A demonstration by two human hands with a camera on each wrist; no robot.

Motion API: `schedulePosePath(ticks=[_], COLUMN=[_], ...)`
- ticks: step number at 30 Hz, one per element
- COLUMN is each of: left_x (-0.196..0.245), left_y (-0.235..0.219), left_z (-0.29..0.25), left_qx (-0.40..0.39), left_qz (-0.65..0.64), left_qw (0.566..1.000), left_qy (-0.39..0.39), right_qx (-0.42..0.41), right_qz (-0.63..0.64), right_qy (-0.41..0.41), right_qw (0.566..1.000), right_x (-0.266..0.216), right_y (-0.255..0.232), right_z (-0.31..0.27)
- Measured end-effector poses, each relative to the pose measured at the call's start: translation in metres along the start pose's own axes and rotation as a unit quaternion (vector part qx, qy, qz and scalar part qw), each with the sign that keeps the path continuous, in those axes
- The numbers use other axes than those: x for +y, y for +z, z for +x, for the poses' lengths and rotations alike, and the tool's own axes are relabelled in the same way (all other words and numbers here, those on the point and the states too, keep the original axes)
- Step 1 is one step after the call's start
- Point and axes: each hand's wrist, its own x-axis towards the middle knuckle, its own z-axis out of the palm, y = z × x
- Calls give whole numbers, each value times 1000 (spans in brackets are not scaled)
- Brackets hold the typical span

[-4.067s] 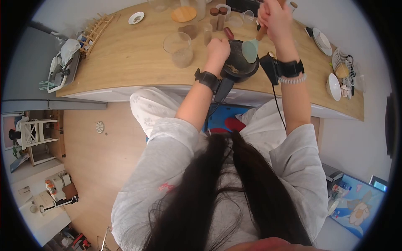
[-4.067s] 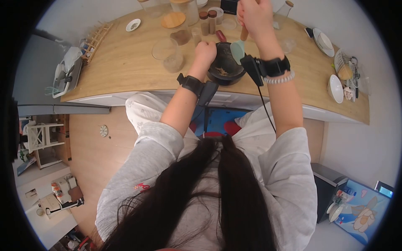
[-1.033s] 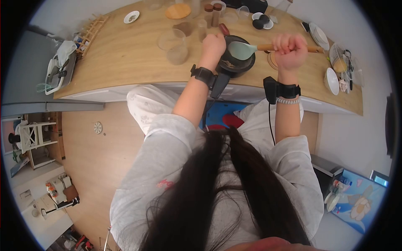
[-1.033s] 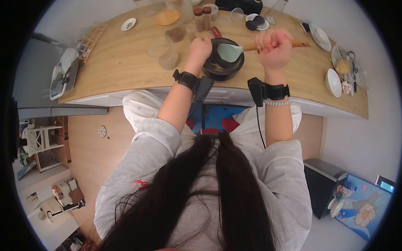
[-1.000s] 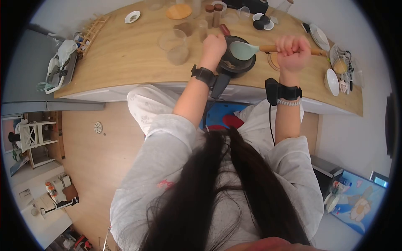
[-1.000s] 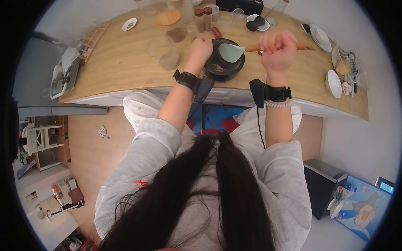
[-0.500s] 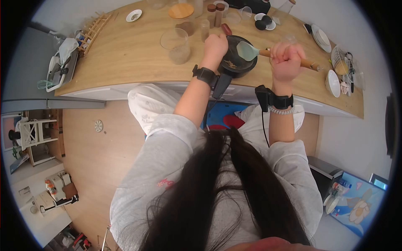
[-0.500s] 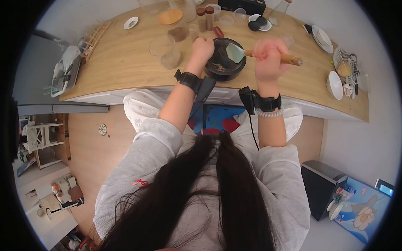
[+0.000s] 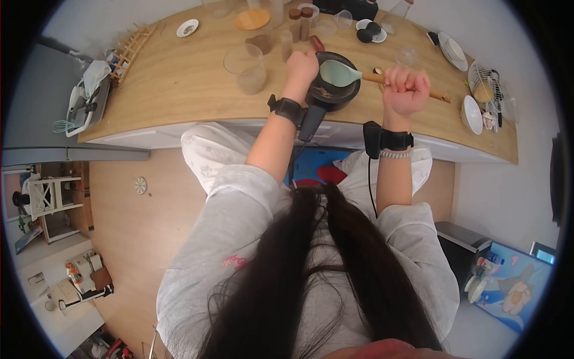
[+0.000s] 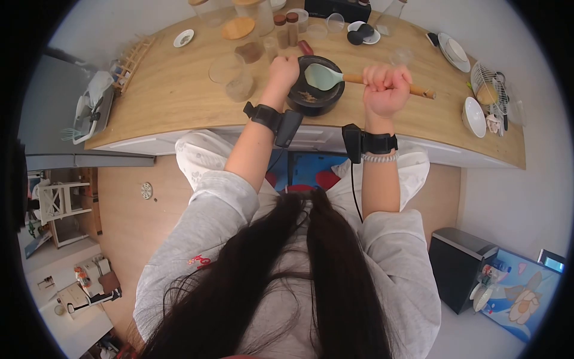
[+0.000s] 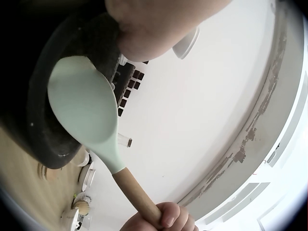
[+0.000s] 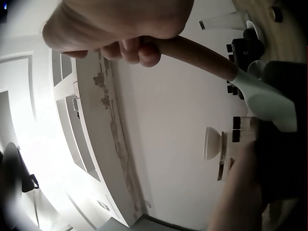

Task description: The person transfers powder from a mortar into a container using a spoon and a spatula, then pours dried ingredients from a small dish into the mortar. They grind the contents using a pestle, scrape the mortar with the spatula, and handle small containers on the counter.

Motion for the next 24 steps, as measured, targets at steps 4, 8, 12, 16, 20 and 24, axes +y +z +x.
schedulePosePath(ticks=[4, 8, 12, 16, 20, 24], left_x=[-4, -9, -9, -2, 1, -1], left_y=[4, 8, 8, 1, 0, 0], left_z=[2, 7, 9, 3, 1, 3], left_qx=[11, -8, -20, -30, -29, -34], left_qz=[-19, -44, -64, -84, -93, -81], left_qw=[1000, 999, 997, 994, 993, 994], left_qy=[5, -15, -43, -57, -67, -59], right_qx=[-29, -24, -26, -106, -151, -180], right_qz=[48, 70, 100, 172, 183, 225], right_qy=[52, 80, 135, 182, 204, 241], right_qw=[997, 994, 985, 962, 950, 927], right_x=[3, 9, 12, 24, 33, 44], right_y=[-10, -21, -28, -38, -39, -45], right_z=[18, 37, 51, 68, 83, 96])
